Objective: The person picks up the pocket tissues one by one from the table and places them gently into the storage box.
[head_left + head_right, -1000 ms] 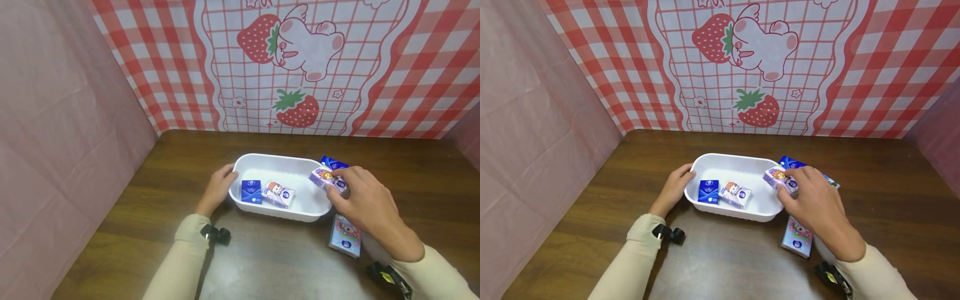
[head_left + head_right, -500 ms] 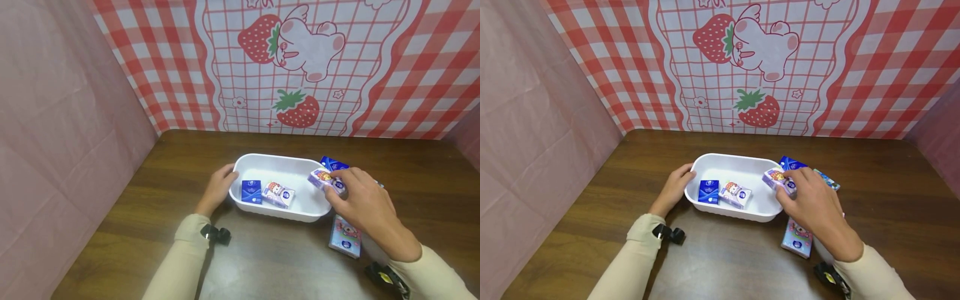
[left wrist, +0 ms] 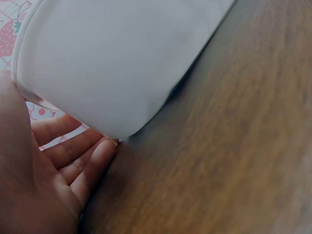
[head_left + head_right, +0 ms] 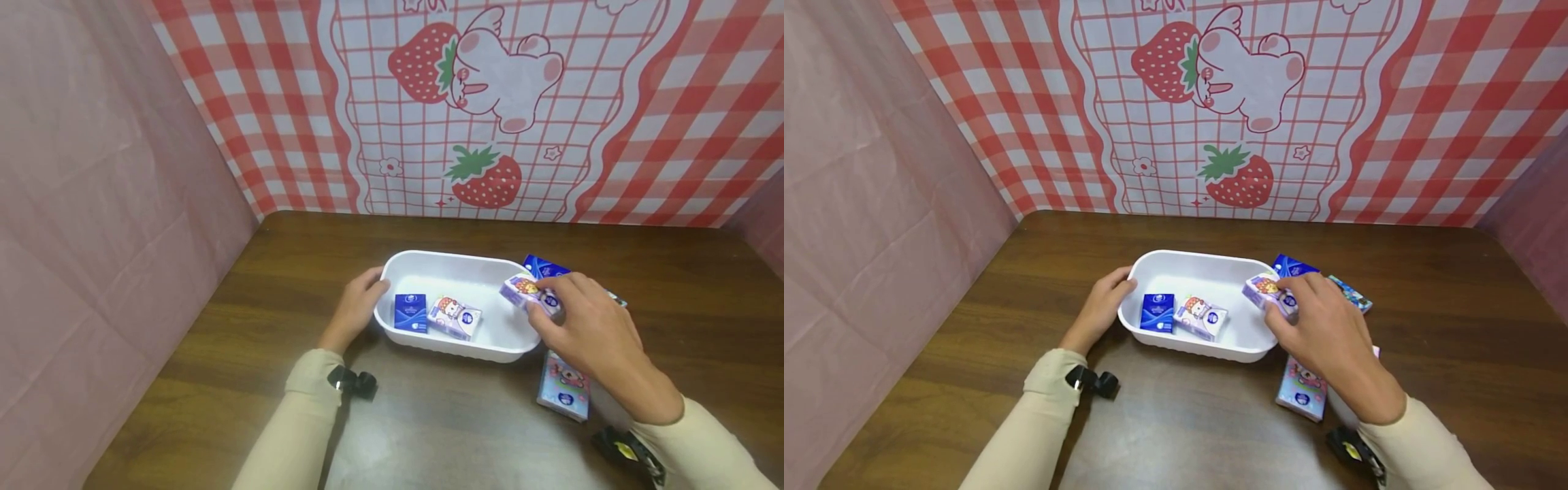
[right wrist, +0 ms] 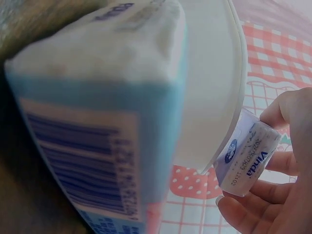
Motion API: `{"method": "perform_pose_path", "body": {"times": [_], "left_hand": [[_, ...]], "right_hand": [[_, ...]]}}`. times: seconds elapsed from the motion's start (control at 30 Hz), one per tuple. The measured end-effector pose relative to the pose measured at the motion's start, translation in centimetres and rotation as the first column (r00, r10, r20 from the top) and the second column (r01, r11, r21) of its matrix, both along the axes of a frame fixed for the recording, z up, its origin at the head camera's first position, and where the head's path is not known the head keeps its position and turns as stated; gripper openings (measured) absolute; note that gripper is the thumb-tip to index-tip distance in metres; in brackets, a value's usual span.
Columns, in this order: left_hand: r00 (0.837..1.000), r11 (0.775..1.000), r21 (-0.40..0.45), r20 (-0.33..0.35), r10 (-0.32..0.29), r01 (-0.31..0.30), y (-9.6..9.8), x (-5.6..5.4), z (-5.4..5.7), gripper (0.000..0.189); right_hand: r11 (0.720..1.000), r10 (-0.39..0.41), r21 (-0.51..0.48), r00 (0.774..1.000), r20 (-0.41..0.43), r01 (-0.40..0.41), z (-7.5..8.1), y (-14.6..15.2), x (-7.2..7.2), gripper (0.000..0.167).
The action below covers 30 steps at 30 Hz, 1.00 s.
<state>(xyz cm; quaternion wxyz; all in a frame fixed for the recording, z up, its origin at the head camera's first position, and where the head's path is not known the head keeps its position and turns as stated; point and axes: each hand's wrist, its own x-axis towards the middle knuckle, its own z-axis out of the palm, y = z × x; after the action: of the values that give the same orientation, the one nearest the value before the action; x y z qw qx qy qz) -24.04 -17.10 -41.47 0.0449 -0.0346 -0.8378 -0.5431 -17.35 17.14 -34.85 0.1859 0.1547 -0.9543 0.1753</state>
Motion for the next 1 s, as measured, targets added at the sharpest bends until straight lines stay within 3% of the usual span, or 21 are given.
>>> {"method": "perform_pose_path", "body": {"times": [0.33, 1.0], "left_hand": [[1.0, 1.0, 0.008, 0.002, -0.002, 0.001, -0.1, 0.0, -0.1, 0.04], [1.0, 1.0, 0.023, 0.02, -0.011, 0.011, -0.1, 0.0, 0.0, 0.04]], "right_hand": [[1.0, 0.018, -0.013, 0.999, -0.038, -0.018, 0.1, -0.3, -0.1, 0.046], [0.999, 0.025, -0.021, 1.0, -0.017, -0.025, 0.2, -1.4, -0.4, 0.043]]}}
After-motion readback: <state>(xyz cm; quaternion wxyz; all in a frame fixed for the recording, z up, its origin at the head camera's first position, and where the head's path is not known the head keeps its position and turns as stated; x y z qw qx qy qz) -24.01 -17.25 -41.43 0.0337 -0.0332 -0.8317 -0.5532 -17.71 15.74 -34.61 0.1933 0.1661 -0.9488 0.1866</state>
